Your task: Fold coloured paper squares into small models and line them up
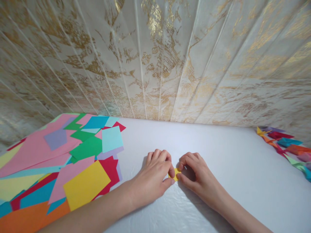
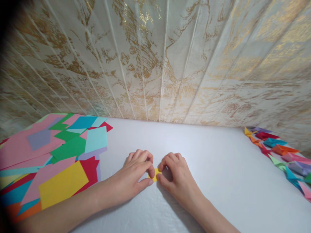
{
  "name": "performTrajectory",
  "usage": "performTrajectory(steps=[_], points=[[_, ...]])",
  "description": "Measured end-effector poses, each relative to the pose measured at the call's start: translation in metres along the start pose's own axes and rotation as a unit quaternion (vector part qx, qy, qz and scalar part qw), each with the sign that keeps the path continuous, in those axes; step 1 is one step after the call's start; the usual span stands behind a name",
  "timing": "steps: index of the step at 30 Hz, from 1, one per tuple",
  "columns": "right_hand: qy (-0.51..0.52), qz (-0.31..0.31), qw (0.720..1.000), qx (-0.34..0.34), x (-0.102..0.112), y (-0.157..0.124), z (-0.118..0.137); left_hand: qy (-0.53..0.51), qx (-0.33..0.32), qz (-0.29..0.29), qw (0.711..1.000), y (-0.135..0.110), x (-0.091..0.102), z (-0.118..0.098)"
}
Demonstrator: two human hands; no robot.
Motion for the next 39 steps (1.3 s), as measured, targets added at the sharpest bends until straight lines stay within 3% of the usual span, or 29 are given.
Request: performTrajectory(steps=[19,24,29,33,36,39], points=[[-0.034,-0.009,0.999,-0.013,0.000,-0.003,0.008,0.020,0.023,-0.022,0.999,0.002,0.002,-0.004],[0.006,-0.006,1.000,-0.021,0.002,-0.006,0.001,0.014,0.019,-0.026,0.999,0.002,0.000,-0.002],[0.055,-0.017,0.998,-0.022,0.006,-0.008,-0.009,-0.003,-0.018,-0.051,0.999,-0.001,-0.001,-0.003],[0.068,-0.033,0.997,-0.022,0.010,-0.010,-0.013,-0.012,-0.101,-0.032,0.994,-0.004,-0.007,-0.015],[0.034,-0.042,0.999,0.005,0.014,-0.011,-0.007,0.022,-0.114,-0.034,0.993,-0.002,-0.007,-0.017],[-0.018,-0.041,0.996,0.078,0.016,-0.013,0.007,0.061,-0.087,-0.066,0.992,0.001,-0.001,-0.011]])
Point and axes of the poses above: each hand's wrist, its own y-axis towards the middle knuckle, its own x-axis out of the back of the hand, z = x × y, the point moved 8 cm from there along y, towards the middle knuckle, and after that the axes turned 4 degrees about -y, right-handed, at the moved point
